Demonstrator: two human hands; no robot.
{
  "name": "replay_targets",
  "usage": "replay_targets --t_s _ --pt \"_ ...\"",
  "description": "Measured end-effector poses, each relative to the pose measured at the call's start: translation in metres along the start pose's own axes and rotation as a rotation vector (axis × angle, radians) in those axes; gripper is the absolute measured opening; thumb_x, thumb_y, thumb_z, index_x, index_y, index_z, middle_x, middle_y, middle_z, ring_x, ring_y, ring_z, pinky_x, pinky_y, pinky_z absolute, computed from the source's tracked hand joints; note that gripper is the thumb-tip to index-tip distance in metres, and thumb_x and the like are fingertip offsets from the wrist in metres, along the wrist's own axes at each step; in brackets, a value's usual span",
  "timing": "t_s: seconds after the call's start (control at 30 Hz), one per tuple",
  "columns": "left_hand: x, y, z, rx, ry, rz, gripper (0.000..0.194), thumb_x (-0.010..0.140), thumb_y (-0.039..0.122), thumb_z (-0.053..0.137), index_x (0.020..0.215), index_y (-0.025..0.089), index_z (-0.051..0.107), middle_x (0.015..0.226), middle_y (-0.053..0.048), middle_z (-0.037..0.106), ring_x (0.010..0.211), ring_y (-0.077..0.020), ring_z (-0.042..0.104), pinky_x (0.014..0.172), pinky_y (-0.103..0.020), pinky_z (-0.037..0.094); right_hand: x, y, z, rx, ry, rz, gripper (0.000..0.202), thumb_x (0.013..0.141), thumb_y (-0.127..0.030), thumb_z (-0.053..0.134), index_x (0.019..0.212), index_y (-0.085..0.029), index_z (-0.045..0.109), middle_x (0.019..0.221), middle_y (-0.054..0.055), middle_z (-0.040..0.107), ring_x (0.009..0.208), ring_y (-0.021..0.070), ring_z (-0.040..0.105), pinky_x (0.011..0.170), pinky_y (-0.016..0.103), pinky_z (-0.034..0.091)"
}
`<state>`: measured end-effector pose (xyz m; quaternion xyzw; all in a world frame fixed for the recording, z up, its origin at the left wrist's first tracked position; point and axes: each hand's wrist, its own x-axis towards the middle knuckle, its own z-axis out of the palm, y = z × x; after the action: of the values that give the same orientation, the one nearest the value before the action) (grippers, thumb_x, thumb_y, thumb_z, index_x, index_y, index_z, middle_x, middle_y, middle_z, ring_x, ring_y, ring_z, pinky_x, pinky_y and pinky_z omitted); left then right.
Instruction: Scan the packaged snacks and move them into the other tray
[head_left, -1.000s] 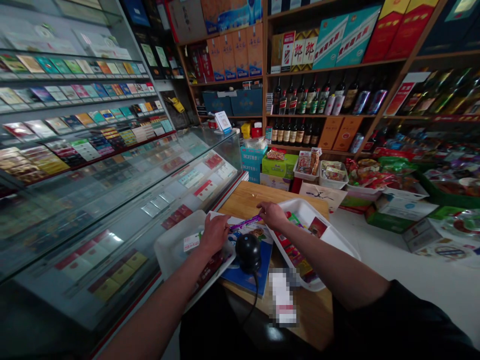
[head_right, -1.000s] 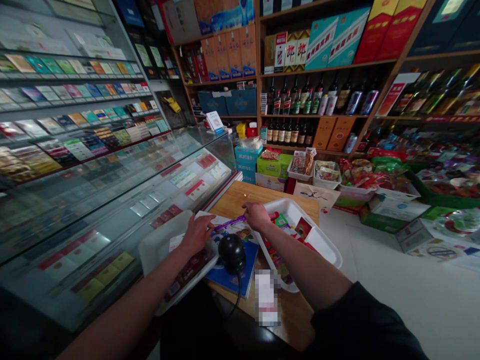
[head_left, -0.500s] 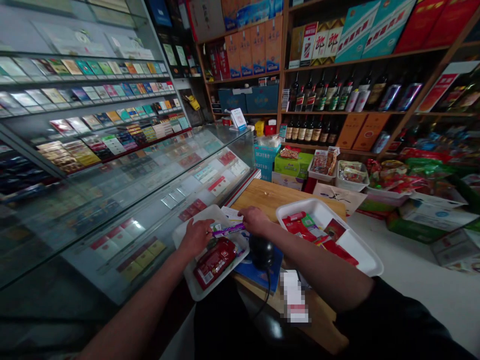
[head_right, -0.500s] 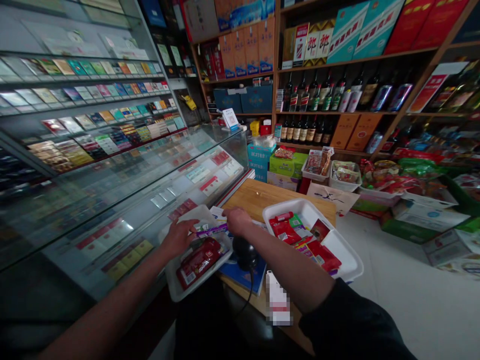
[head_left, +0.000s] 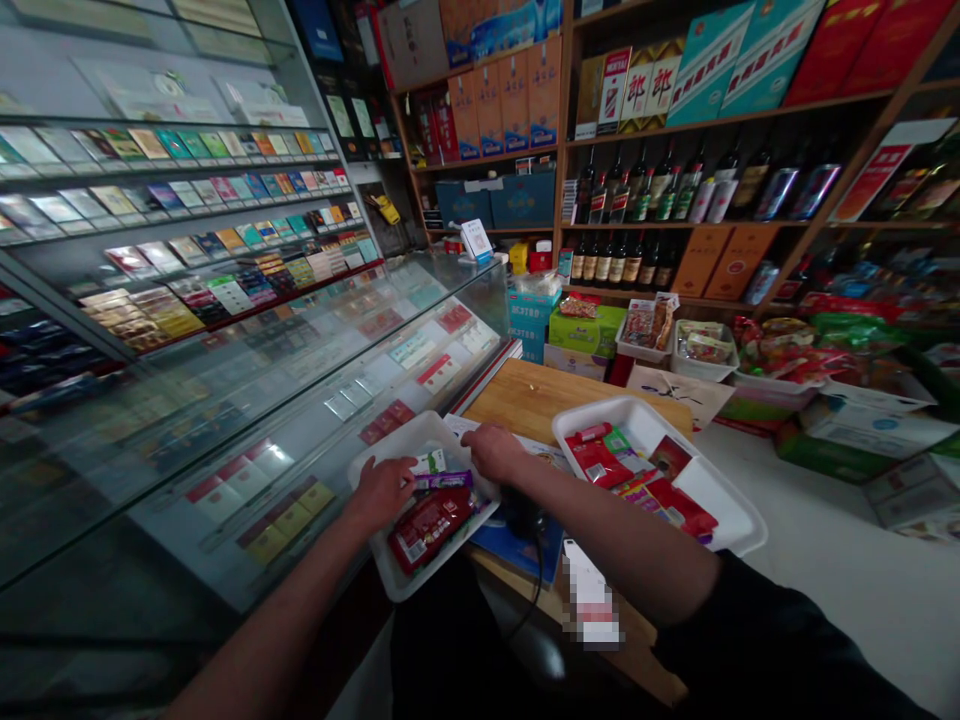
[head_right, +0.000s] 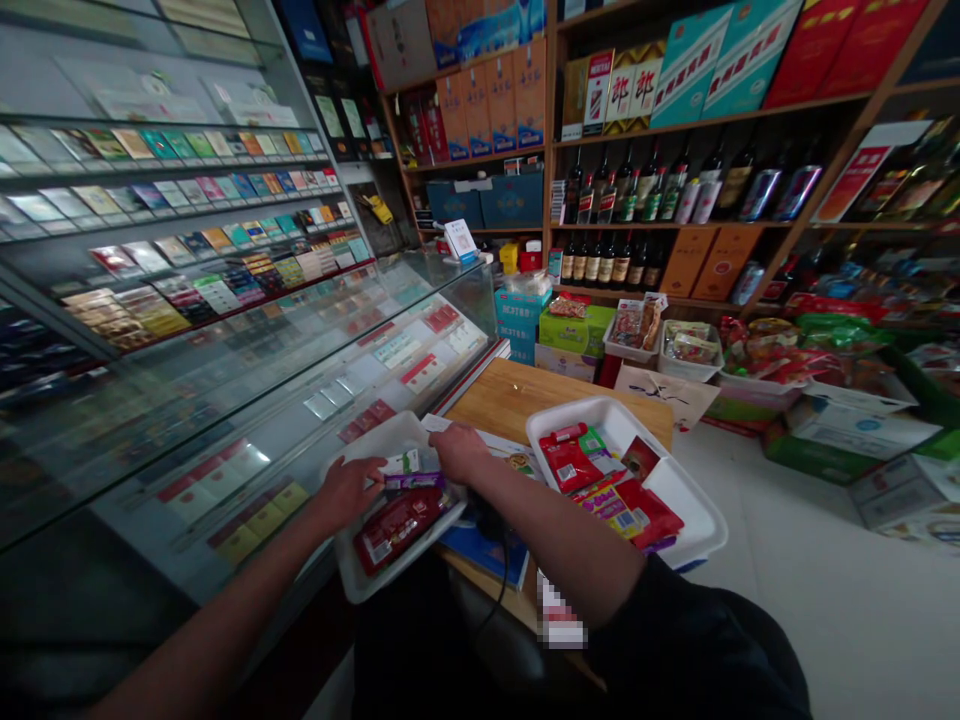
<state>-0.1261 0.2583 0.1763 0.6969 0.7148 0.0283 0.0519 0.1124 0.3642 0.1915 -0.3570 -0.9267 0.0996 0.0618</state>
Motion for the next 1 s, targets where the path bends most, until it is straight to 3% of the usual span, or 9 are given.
replay_targets --t_s 0.23,0.37,0.53,0.7,0.8,1.0 --pt "0.031 0.059 -0.007 -0.080 0.085 0.162 0.031 0.092 0.029 0.052 0.118 0.023 0.069 0.121 -0.007 0.075 0.119 -0.0261 0.065 0.120 -0.056 0.025 -0.021 0.052 -0.022 -0.009 0.042 0.091 0.035 0.092 -0.019 0.052 0.122 -0.022 0.070 0.111 0.013 0.074 0.108 0.0246 0.066 0.094 0.033 0.047" --pt "0.053 0.107 -0.007 -0.114 0.092 0.282 0.026 0.093 0.028 0.054 0.111 0.023 0.072 0.127 -0.007 0.073 0.121 -0.0257 0.063 0.120 -0.051 0.029 -0.042 0.089 -0.031 -0.004 0.075 0.156 0.035 0.093 -0.018 0.051 0.122 -0.021 0.070 0.111 0.012 0.074 0.109 0.0241 0.066 0.097 0.032 0.045" --pt "0.078 0.173 -0.008 -0.114 0.076 0.390 0.034 0.095 0.023 0.050 0.125 0.021 0.065 0.110 -0.008 0.077 0.113 -0.0250 0.067 0.113 -0.047 0.036 -0.071 0.137 -0.036 -0.011 0.102 0.279 0.035 0.091 -0.019 0.053 0.121 -0.021 0.071 0.112 0.011 0.074 0.110 0.0241 0.066 0.097 0.031 0.045" --pt "0.101 0.230 -0.001 -0.042 0.067 0.478 0.035 0.094 0.021 0.050 0.128 0.021 0.060 0.115 -0.010 0.073 0.115 -0.0257 0.064 0.106 -0.044 0.041 -0.099 0.181 -0.031 -0.015 0.087 0.423 0.036 0.091 -0.019 0.053 0.122 -0.021 0.071 0.113 0.012 0.074 0.107 0.0238 0.067 0.093 0.030 0.047" --pt "0.113 0.255 0.012 0.000 0.021 0.484 0.040 0.094 0.021 0.048 0.133 0.023 0.056 0.119 -0.011 0.072 0.123 -0.0284 0.060 0.111 -0.051 0.036 -0.114 0.202 -0.024 -0.005 0.071 0.499 0.036 0.091 -0.021 0.053 0.122 -0.020 0.070 0.116 0.013 0.073 0.108 0.0246 0.066 0.092 0.031 0.047" --pt "0.135 0.287 0.048 0.033 -0.087 0.469 0.059 0.093 0.025 0.043 0.152 0.021 0.040 0.136 -0.016 0.066 0.145 -0.0362 0.041 0.120 -0.066 0.010 -0.131 0.227 -0.009 0.002 0.013 0.606 0.037 0.094 -0.019 0.047 0.126 -0.017 0.066 0.115 0.018 0.072 0.108 0.0282 0.069 0.088 0.035 0.049"
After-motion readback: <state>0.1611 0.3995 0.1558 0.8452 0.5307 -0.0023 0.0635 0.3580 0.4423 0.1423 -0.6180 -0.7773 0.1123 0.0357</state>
